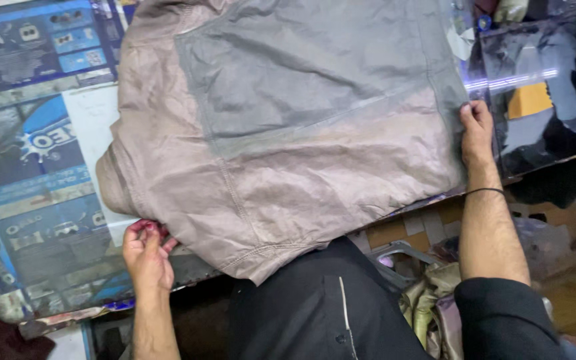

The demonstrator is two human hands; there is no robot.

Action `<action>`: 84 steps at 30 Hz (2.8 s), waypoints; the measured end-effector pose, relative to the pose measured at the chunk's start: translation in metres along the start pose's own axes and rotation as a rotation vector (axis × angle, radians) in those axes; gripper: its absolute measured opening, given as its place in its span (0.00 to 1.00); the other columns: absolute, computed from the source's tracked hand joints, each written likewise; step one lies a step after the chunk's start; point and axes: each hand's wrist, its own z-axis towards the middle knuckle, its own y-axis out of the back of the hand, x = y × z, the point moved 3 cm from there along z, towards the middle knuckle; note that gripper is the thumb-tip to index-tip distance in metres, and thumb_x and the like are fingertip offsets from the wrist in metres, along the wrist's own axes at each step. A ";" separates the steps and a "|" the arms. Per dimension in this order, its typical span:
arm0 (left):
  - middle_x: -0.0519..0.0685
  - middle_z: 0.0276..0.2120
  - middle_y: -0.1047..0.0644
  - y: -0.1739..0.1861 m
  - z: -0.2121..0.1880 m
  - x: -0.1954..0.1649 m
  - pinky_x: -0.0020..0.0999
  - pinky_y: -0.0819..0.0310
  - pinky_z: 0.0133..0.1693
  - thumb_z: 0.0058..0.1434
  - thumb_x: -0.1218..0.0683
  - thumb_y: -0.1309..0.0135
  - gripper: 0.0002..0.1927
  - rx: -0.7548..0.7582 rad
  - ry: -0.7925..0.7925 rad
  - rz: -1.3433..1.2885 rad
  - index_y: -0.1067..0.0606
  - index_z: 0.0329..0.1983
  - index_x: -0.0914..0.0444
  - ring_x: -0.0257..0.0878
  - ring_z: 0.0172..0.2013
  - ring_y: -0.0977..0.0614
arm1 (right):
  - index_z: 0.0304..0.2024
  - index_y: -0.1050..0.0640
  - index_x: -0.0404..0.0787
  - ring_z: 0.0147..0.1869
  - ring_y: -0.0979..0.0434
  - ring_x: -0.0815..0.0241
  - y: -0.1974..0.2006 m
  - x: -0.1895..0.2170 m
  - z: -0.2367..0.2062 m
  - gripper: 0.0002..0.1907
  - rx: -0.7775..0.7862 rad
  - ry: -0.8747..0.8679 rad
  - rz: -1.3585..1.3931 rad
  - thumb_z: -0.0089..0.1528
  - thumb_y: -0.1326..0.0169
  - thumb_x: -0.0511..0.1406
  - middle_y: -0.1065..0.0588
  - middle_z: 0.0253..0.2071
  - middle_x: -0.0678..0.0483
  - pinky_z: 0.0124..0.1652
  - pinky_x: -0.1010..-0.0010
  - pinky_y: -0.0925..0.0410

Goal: The person lays a light-colored jacket on a work table and rubs its surface with a yellow sponge block, working over the sleeves and body. They briefly pick up and reposition a bottle on the table, then resume rubbing the jacket fabric with the sponge.

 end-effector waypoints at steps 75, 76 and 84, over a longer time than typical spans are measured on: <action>0.62 0.72 0.44 -0.174 -0.114 -0.006 0.66 0.63 0.66 0.57 0.39 0.44 0.43 -0.266 -0.477 1.624 0.37 0.70 0.66 0.62 0.71 0.50 | 0.31 0.22 0.36 0.29 0.28 0.46 -0.011 0.009 0.088 0.18 -0.117 0.510 -0.850 0.71 0.46 0.41 0.25 0.26 0.47 0.28 0.55 0.40; 0.61 0.73 0.45 -0.176 -0.119 -0.002 0.67 0.64 0.67 0.58 0.38 0.45 0.43 -0.273 -0.474 1.611 0.38 0.71 0.64 0.61 0.72 0.50 | 0.31 0.22 0.36 0.29 0.28 0.45 -0.011 0.011 0.087 0.17 -0.130 0.527 -0.870 0.71 0.46 0.41 0.25 0.26 0.47 0.29 0.55 0.40; 0.53 0.69 0.34 -0.175 -0.090 -0.010 0.53 0.47 0.72 0.66 0.47 0.48 0.26 -0.347 -0.334 1.370 0.28 0.66 0.61 0.52 0.72 0.37 | 0.31 0.24 0.35 0.29 0.29 0.46 -0.013 0.014 0.079 0.18 -0.129 0.500 -0.866 0.73 0.52 0.38 0.26 0.27 0.45 0.32 0.54 0.40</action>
